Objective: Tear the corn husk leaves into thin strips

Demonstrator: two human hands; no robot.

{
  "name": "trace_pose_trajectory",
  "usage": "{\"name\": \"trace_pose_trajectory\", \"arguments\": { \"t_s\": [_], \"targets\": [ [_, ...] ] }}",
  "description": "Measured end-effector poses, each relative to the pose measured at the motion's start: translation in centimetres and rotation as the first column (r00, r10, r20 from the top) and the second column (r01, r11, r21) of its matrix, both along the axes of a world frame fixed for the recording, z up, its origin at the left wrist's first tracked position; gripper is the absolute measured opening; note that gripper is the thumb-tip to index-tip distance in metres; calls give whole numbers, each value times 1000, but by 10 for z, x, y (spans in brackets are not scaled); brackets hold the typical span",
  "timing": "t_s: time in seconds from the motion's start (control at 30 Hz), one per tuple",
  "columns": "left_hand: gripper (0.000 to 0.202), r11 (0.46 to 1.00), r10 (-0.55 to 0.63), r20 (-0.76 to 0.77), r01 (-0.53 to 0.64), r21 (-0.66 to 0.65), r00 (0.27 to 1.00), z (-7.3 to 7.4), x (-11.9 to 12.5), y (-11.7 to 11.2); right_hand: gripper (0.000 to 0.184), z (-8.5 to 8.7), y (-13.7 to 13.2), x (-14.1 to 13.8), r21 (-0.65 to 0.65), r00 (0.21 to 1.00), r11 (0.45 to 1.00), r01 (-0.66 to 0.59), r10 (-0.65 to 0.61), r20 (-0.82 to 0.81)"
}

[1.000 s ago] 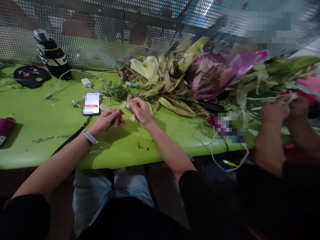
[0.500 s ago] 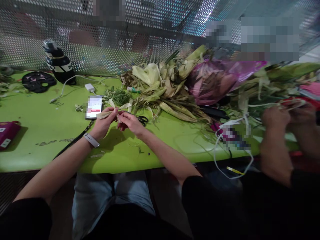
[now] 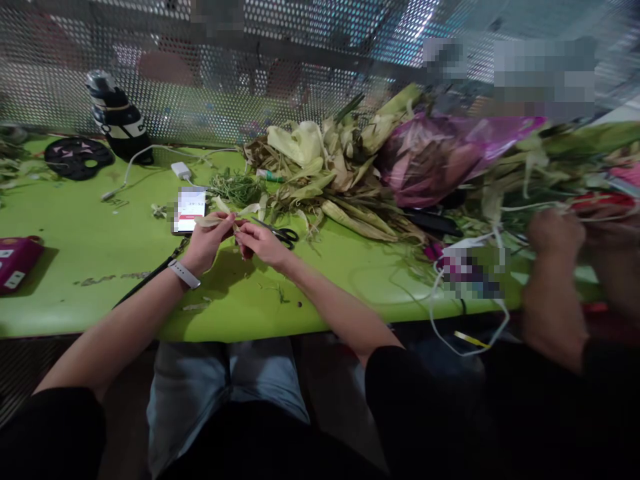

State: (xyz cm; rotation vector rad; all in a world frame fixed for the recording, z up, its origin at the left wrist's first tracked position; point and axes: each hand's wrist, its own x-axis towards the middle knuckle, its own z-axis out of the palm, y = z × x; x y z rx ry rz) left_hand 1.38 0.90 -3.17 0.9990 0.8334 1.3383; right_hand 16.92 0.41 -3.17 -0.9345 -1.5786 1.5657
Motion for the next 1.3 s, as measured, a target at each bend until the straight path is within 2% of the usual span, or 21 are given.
{"name": "trace_pose_trajectory", "arguments": {
  "t_s": [0.13,0.23,0.3,0.37,0.47,0.6,0.7,0.8,0.87,0.93,1.0,1.1,1.2,1.3],
  "targets": [
    [23,994,-64,-11,63,-84,998,5,-5,1,34,6,4,11,-39,993,992,117,-115,33],
    [26,985,-118,-55,110,-133,992,8,-6,-2,40,3,10,16,-6,980,980,200,-200,-7],
    [25,982,-158,-104,144,-125,982,8,-6,-4,40,-2,12,16,56,981,980,192,-191,-25],
    [25,985,-172,-179,163,-62,969,6,-5,-4,38,-7,14,13,110,983,977,185,-182,-32],
    [26,988,-131,-276,150,48,952,2,-4,-2,38,-11,14,8,145,986,975,169,-169,-12],
    [24,993,-44,-283,72,89,958,-1,-4,3,41,-11,10,3,212,991,972,99,-115,63],
    [24,994,-39,-288,68,89,957,-1,-6,5,41,-6,6,5,237,992,969,64,-88,93],
    [23,984,-138,-343,169,60,929,2,-9,3,44,1,5,13,162,993,984,67,-82,86],
    [24,961,-245,-380,275,25,892,4,-9,0,50,5,7,18,109,989,987,116,-125,75],
    [24,939,-303,-409,342,23,861,6,-8,-3,54,5,10,21,111,984,982,155,-163,65],
    [23,930,-304,-455,364,49,837,7,-6,-5,55,1,13,20,171,982,970,173,-183,49],
    [22,933,-242,-497,340,115,833,8,-6,-4,53,-6,15,16,297,971,930,217,-237,33],
    [22,940,-200,-510,311,143,837,7,-8,-2,53,-6,14,16,352,953,905,239,-288,94],
    [19,925,-263,-550,370,92,793,7,-8,-2,40,2,10,20,482,929,847,224,-335,157]
  ]
}}
